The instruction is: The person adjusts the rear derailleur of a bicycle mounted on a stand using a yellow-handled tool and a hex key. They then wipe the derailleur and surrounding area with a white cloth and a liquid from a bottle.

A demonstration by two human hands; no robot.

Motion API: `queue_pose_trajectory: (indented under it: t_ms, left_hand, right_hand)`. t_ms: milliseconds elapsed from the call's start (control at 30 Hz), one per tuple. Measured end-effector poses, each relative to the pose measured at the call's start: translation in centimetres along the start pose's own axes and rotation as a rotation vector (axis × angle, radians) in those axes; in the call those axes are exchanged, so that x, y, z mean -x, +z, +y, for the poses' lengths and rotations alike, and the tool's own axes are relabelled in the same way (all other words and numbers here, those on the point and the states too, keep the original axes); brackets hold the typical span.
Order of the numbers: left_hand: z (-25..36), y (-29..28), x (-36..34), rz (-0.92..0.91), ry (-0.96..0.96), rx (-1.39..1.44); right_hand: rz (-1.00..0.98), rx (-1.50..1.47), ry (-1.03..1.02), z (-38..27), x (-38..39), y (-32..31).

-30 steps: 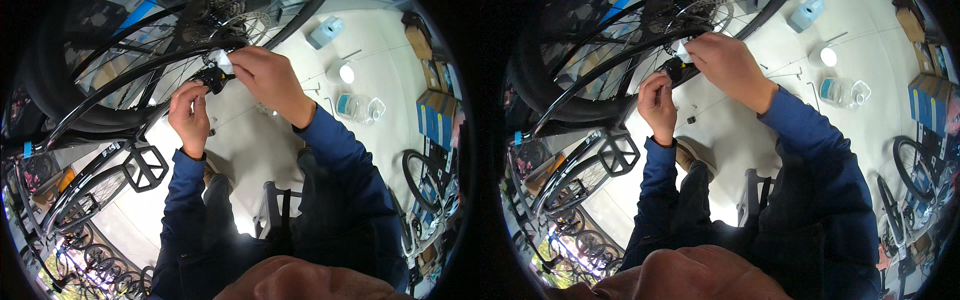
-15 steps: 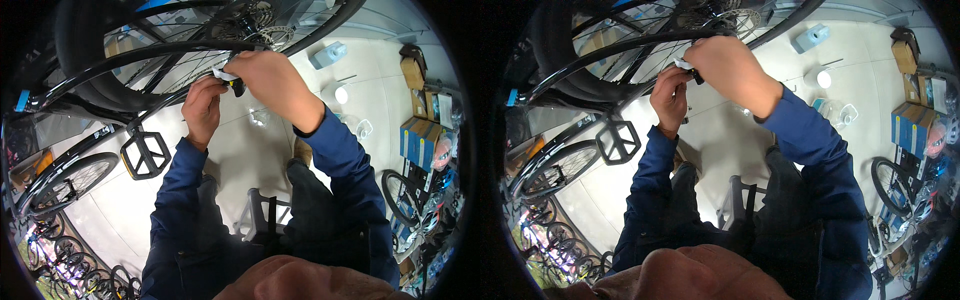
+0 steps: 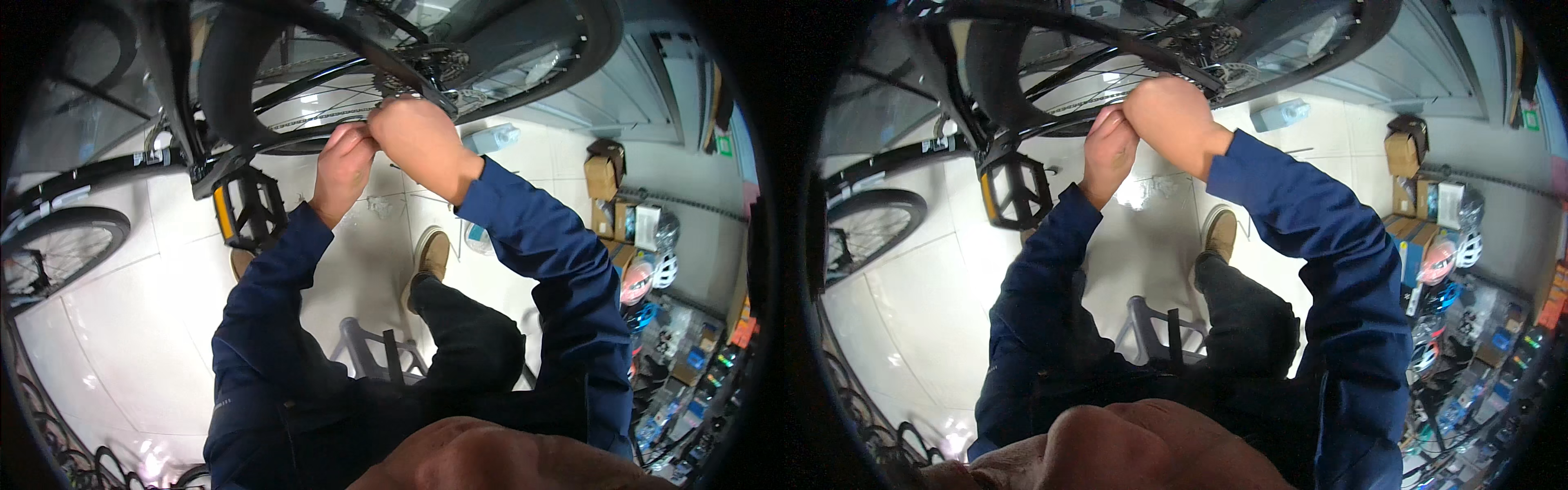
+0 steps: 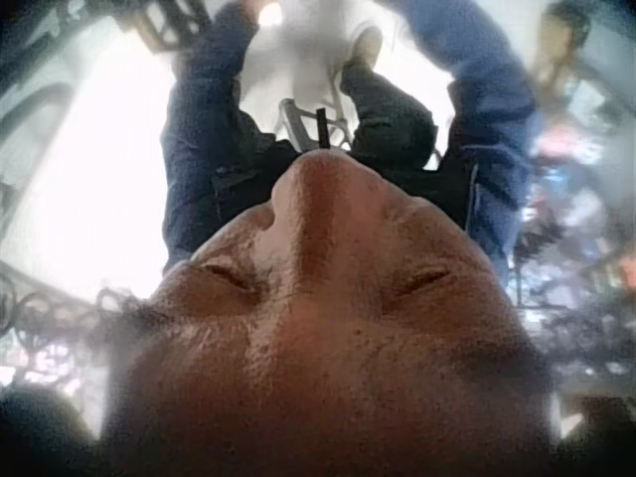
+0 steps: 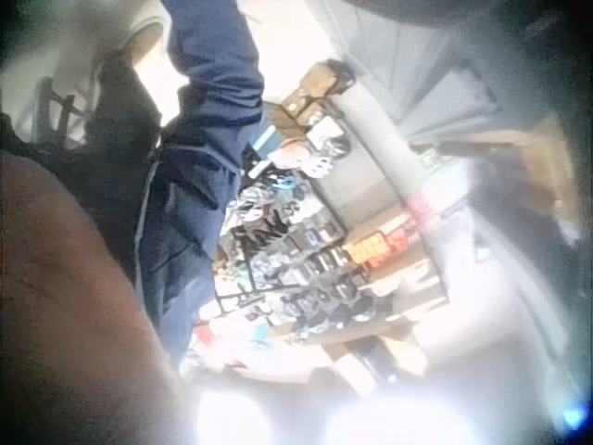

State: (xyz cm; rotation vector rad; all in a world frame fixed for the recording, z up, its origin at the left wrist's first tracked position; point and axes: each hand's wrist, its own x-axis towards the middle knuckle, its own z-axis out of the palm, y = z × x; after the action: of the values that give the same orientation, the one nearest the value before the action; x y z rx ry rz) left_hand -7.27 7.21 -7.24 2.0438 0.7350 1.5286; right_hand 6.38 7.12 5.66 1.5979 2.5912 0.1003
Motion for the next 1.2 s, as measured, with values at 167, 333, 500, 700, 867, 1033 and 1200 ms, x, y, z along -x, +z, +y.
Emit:
queue_pose_trajectory:
  t_ms: [167,333,500,700,867,1033,1200]
  left_hand:
    - [0.6,-0.1,1.1,0.042,-0.105,0.061]
    - [1.3,-1.1,2.8,0.057,-0.2,0.191]
    - [1.6,-1.4,3.1,0.091,-0.462,0.368]
    - [2.4,0.3,3.1,0.129,-0.772,0.641]
    - [2.3,0.6,3.1,0.136,-0.786,0.801]
    - [4.2,0.3,2.7,0.023,-0.746,0.882]
    - [4.4,-0.3,2.4,-0.049,-0.755,0.794]
  right_hand:
    - [-0.026,0.032,-0.073,-0.8,-1.0,-0.2]
    - [-0.159,0.09,-0.127,-0.1,-0.5,-1.5]
    - [-0.062,0.256,-0.174,0.3,2.4,-3.5]
    - [-0.002,0.227,-0.165,-0.4,2.2,-2.2]
    - [0.072,0.182,-0.185,-1.3,3.5,-0.7]
    - [0.123,0.062,-0.063,-2.0,6.8,-1.3]
    - [0.32,-0.402,0.085,-2.3,8.0,0.6]
